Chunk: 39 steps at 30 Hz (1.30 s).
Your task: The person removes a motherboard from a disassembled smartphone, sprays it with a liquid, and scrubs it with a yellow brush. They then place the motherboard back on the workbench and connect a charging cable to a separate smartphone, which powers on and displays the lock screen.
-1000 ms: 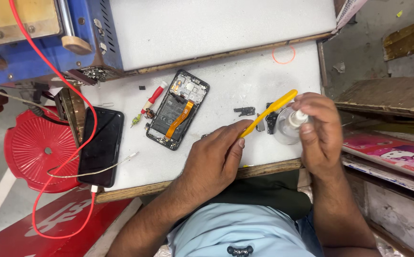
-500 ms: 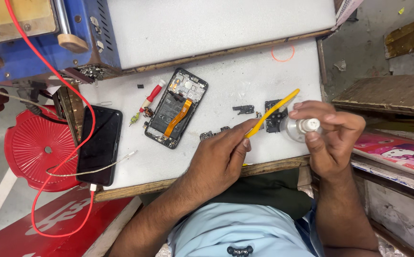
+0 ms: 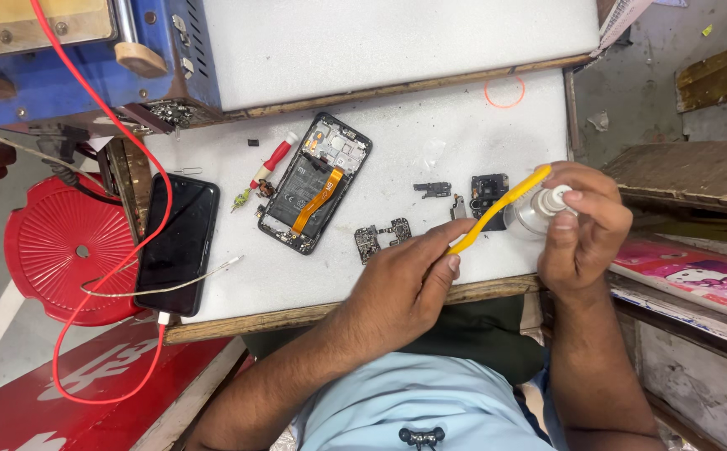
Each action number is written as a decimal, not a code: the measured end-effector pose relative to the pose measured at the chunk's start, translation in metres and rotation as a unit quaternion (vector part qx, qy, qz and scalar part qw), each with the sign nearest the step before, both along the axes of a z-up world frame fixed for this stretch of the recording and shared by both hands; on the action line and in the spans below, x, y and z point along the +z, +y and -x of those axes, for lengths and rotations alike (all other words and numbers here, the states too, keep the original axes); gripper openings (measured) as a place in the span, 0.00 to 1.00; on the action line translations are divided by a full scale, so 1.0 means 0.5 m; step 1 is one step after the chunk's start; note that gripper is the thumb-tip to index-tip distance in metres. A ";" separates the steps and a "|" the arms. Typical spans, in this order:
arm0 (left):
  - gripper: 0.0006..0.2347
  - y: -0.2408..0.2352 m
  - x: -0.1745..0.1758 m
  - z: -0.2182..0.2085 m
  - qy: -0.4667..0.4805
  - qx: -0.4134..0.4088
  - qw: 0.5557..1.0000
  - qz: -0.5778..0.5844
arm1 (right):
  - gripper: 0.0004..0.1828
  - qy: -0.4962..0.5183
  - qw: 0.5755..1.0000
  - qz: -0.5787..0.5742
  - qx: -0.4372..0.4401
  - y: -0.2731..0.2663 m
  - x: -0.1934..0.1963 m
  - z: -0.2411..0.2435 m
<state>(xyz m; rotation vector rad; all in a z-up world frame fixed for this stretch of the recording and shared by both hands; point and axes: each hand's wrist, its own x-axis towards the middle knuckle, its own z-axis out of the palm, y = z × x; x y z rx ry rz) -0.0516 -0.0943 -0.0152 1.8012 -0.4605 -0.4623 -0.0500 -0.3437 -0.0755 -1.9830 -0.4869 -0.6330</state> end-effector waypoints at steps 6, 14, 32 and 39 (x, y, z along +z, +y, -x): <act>0.21 -0.023 0.005 0.024 0.187 0.012 0.981 0.059 | 0.11 -0.012 0.999 0.020 -0.022 0.001 -0.014 -0.008; 0.21 -0.052 0.000 0.059 0.311 0.024 0.923 0.226 | 0.32 -0.009 0.995 0.083 -0.053 -0.005 -0.028 -0.002; 0.23 -0.062 -0.002 0.072 0.351 0.030 0.903 0.245 | 0.37 -0.038 0.985 0.154 -0.068 0.017 -0.009 -0.011; 0.23 -0.063 -0.004 0.074 0.354 0.034 0.900 0.251 | 0.37 -0.042 0.984 0.160 -0.060 0.020 0.000 -0.008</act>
